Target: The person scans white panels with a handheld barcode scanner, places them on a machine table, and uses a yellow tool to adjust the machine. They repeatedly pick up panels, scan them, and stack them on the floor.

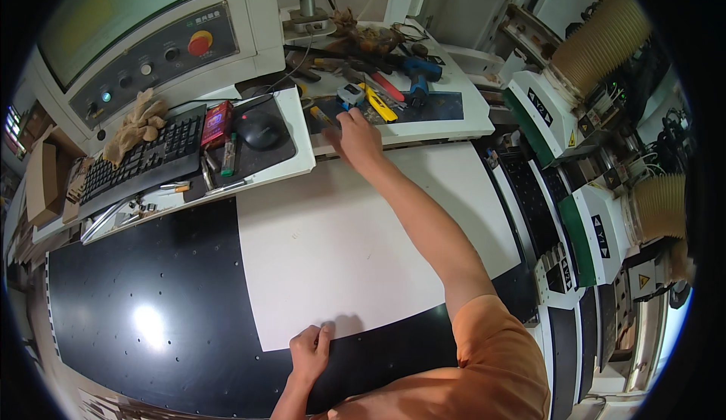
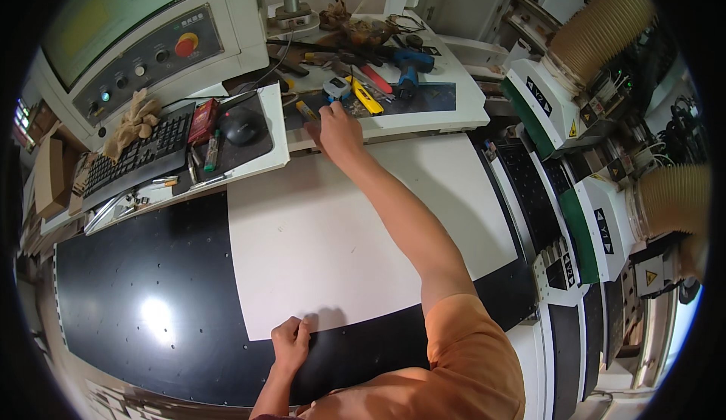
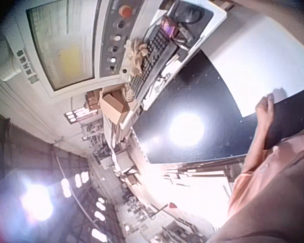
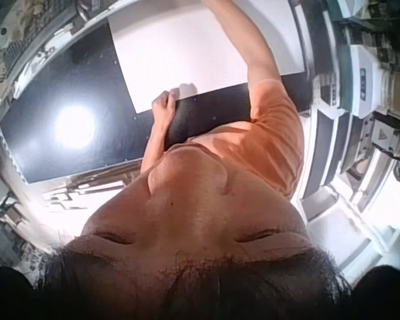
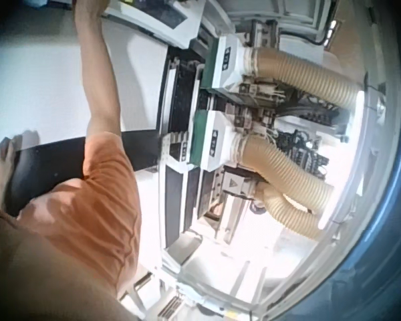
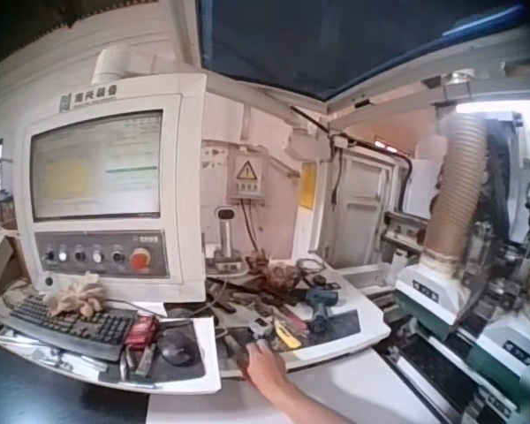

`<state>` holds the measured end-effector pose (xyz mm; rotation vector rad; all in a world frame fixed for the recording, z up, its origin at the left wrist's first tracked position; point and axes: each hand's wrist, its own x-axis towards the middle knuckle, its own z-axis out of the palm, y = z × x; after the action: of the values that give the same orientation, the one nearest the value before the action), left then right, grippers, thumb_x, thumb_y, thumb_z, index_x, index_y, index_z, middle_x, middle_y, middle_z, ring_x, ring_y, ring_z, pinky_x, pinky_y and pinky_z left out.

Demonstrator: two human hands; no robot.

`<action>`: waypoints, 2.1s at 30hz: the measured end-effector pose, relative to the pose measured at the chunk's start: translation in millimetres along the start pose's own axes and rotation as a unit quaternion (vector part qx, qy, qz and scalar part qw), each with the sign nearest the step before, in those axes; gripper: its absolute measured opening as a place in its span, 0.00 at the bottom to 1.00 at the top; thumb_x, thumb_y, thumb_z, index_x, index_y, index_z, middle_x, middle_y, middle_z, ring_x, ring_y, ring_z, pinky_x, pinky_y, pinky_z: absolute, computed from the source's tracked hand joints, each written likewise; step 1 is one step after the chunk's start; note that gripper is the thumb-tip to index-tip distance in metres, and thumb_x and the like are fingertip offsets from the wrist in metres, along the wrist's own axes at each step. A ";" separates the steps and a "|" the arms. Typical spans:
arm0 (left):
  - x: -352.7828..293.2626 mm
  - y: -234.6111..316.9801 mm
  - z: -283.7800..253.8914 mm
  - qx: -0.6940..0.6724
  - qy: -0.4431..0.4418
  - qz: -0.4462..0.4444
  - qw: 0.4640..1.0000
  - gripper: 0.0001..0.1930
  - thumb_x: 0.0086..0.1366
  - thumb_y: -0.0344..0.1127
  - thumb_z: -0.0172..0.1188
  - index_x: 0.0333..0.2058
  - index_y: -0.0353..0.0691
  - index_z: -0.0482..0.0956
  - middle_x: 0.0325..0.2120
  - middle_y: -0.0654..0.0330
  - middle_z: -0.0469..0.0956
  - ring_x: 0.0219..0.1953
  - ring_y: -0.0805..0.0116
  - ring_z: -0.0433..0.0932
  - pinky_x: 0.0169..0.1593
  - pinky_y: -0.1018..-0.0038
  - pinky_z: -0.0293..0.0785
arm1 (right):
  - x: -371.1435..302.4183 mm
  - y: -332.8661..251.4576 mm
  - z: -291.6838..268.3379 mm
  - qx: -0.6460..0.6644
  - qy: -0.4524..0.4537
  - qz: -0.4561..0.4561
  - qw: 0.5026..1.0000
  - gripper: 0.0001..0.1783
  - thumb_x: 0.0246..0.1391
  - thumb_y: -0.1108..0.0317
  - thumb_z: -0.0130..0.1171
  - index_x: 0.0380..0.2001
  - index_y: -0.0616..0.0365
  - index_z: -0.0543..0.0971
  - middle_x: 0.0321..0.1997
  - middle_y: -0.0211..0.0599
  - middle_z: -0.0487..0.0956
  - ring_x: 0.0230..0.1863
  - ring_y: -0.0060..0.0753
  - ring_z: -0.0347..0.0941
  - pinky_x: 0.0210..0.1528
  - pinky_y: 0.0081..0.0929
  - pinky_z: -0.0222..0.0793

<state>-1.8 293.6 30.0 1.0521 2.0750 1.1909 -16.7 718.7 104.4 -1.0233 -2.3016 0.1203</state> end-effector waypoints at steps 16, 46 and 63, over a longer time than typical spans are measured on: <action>51.4 27.2 31.9 0.023 -0.024 0.030 0.999 0.10 0.67 0.35 0.60 0.29 0.34 0.82 0.16 0.52 0.76 0.18 0.59 0.77 0.24 0.67 0.72 | 153.0 125.6 -34.2 -0.172 -0.257 0.091 0.947 0.18 0.55 0.69 0.58 0.49 0.64 0.81 0.54 0.54 0.80 0.56 0.52 0.77 0.58 0.41 0.74; 50.8 12.1 35.7 -0.007 0.007 -0.019 1.000 0.17 0.67 0.39 0.56 0.26 0.28 0.78 0.18 0.49 0.76 0.21 0.62 0.72 0.29 0.63 0.69 | -0.5 100.1 -225.2 -0.142 -0.015 0.129 0.981 0.17 0.65 0.58 0.53 0.41 0.63 0.78 0.37 0.54 0.83 0.41 0.56 0.81 0.41 0.45 0.76; -176.7 93.1 155.6 -0.152 -0.478 -0.031 0.864 0.22 0.73 0.44 0.50 0.28 0.31 0.80 0.19 0.59 0.79 0.23 0.75 0.74 0.28 0.77 0.67 | -605.6 -120.8 -285.1 0.574 0.059 0.546 0.607 0.17 0.66 0.58 0.55 0.31 0.62 0.77 0.21 0.35 0.75 0.26 0.29 0.71 0.33 0.29 0.67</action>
<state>247.0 250.1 47.7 1.0918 1.0908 0.6836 378.7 166.2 73.4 -1.3388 -0.6792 1.6690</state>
